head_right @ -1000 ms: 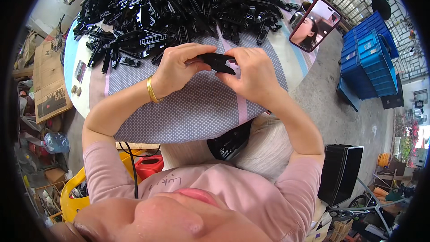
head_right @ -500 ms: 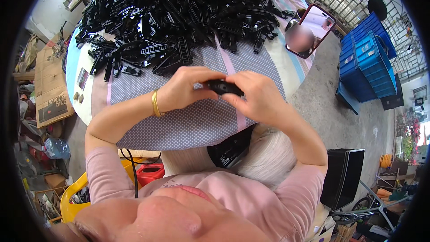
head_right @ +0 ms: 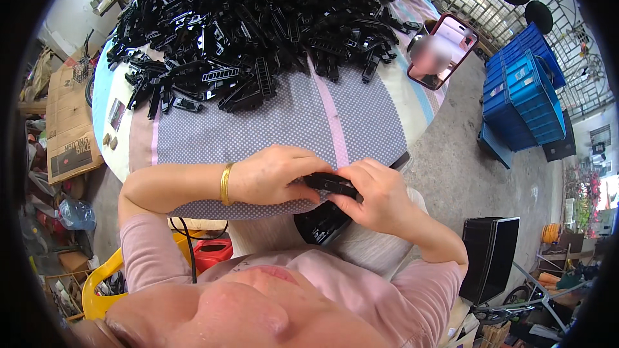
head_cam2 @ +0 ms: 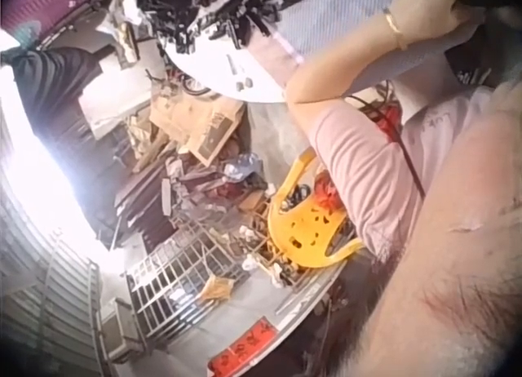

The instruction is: The recorder is inspecting and sorting black plastic components on a workstation.

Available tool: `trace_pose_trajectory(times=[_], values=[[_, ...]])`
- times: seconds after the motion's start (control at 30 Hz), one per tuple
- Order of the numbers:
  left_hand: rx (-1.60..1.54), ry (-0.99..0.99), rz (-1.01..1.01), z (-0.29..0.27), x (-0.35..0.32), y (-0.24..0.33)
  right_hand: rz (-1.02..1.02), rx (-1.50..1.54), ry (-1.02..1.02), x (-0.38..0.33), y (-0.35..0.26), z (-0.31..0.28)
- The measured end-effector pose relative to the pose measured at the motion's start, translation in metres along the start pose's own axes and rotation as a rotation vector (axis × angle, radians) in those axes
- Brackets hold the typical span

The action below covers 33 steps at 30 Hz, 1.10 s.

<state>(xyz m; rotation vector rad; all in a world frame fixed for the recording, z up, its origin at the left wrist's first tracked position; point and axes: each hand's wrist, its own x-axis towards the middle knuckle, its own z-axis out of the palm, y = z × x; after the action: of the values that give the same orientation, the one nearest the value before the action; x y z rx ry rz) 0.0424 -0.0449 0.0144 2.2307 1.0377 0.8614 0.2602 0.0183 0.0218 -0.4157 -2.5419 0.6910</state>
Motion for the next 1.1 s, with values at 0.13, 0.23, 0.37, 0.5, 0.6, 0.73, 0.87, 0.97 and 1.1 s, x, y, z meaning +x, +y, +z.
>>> trace_pose_trajectory(times=[0.13,0.23,0.37,0.5,0.6,0.73,0.87,0.97,1.1], values=[[0.036,0.003,0.016,0.002,-0.003,-0.001,-0.05,-0.042,0.053,-0.002,-0.003,0.006],[0.068,0.036,0.08,0.005,-0.005,0.0,-0.088,-0.096,0.037,-0.008,-0.001,0.005],[0.071,-0.036,0.1,0.007,-0.005,0.002,-0.076,-0.065,-0.027,-0.014,-0.007,0.006],[0.078,-0.165,0.122,0.01,-0.006,0.004,-0.038,0.006,-0.047,-0.018,-0.017,0.003],[0.069,-0.208,0.153,0.001,-0.001,0.005,0.008,0.008,-0.175,-0.026,-0.018,-0.012],[0.53,-0.034,-0.019,-0.029,0.006,-0.006,0.188,-0.126,-0.438,-0.038,-0.003,-0.031],[1.143,0.141,-0.245,-0.048,0.001,-0.034,0.196,-0.2,-0.383,-0.025,-0.001,-0.038],[1.138,-0.014,-0.333,-0.049,-0.007,-0.043,0.16,-0.067,-0.301,0.015,0.005,-0.052],[1.158,-0.029,-0.317,-0.047,0.0,-0.042,-0.019,-0.198,0.055,0.108,0.033,-0.04]])
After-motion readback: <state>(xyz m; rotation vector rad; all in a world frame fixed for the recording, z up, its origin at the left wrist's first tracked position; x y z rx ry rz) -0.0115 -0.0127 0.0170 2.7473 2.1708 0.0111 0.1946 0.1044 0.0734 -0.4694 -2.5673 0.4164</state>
